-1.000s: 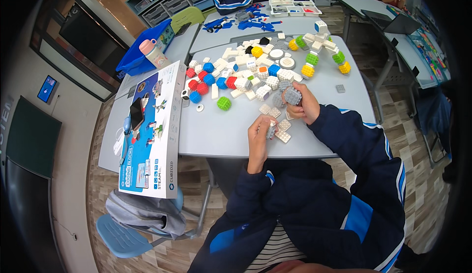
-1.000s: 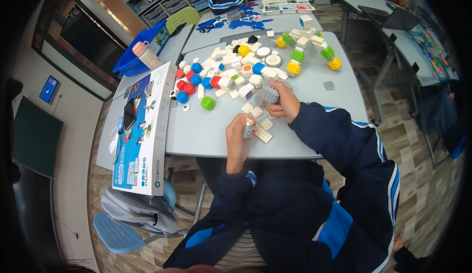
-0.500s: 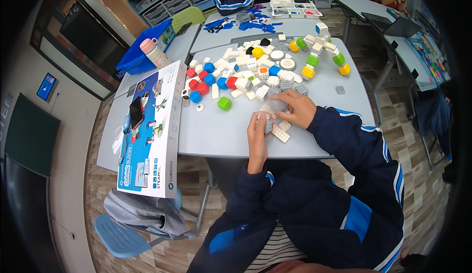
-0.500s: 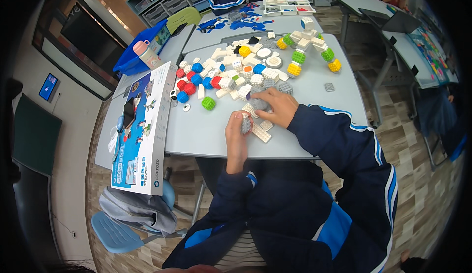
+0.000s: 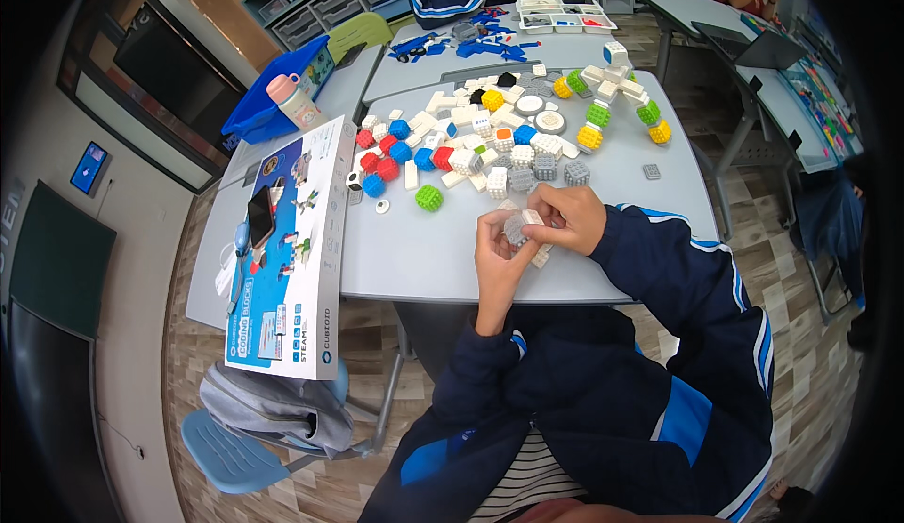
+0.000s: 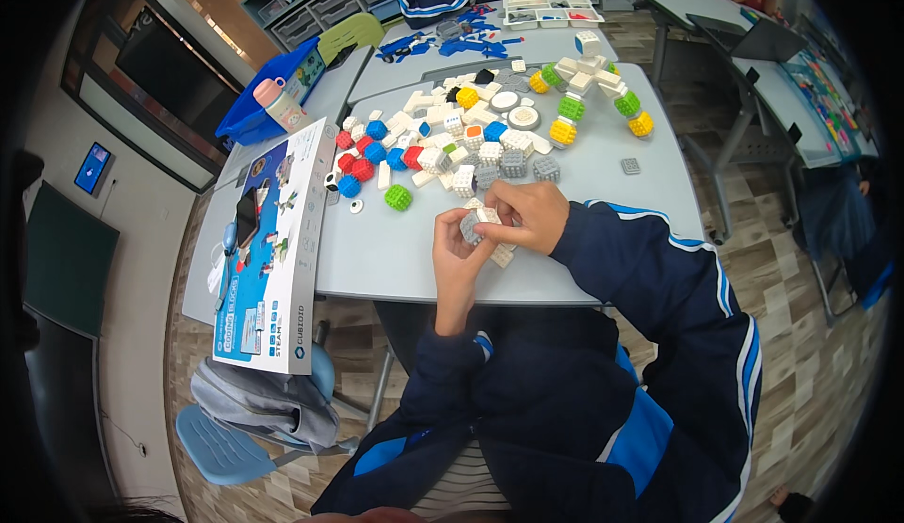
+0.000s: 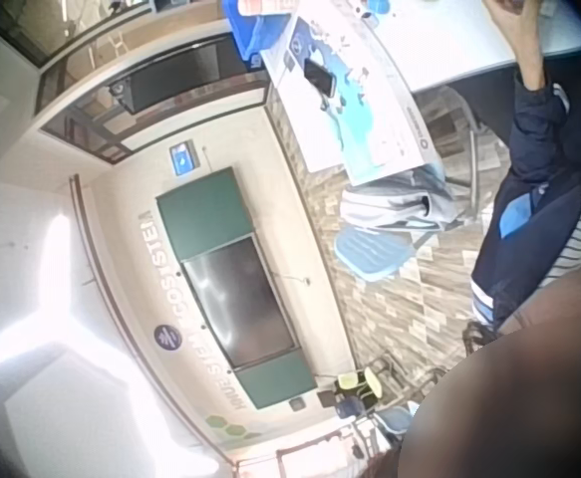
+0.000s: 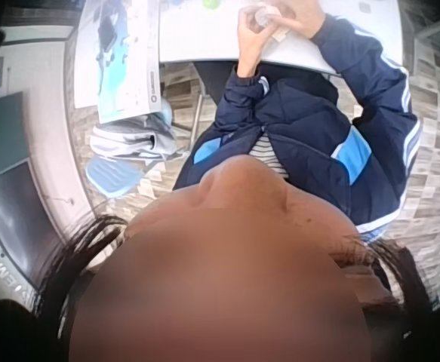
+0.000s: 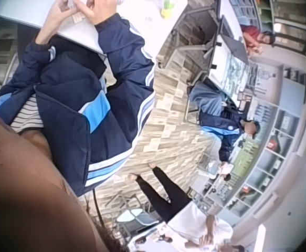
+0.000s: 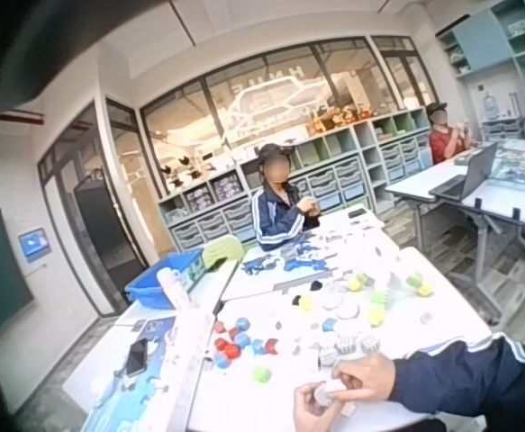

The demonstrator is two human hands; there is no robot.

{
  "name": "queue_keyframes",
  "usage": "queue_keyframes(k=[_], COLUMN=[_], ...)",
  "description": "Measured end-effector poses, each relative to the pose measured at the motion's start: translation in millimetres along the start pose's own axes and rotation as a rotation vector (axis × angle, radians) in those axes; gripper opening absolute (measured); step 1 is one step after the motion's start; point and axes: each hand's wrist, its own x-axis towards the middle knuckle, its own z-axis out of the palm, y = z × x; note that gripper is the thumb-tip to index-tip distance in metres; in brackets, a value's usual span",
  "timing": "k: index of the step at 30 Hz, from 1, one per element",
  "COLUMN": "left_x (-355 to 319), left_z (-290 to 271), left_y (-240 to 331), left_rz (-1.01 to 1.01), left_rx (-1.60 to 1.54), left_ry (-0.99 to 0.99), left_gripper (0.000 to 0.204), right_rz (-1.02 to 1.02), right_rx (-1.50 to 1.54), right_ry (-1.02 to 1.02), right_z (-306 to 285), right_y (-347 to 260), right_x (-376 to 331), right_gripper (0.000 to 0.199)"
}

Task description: The person assembles colorful interlocking plastic blocks by hand at a table. They connect various pieces into a small structure, occasionally rearranging and adding more blocks to the assembly.

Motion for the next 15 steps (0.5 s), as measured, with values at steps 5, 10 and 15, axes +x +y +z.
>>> queue_keyframes(k=[5,10,15], left_x=[-1,-2,-5], left_z=[-4,-4,-5], left_y=[-2,-5,-6], left_rz=[0.016,-0.014,-0.064], left_rx=[0.058,0.076,0.399], left_ry=[-0.023,0.000,0.040], left_gripper=[0.047,0.038,0.030], right_rz=[0.088,0.146,-0.055], right_rx=[0.196,0.246,0.102], right_ry=[-0.018,-0.067,0.016], right_z=[3,4,12], right_y=[1,3,7], right_x=[0,-3,-8], right_gripper=[0.029,0.027,0.018])
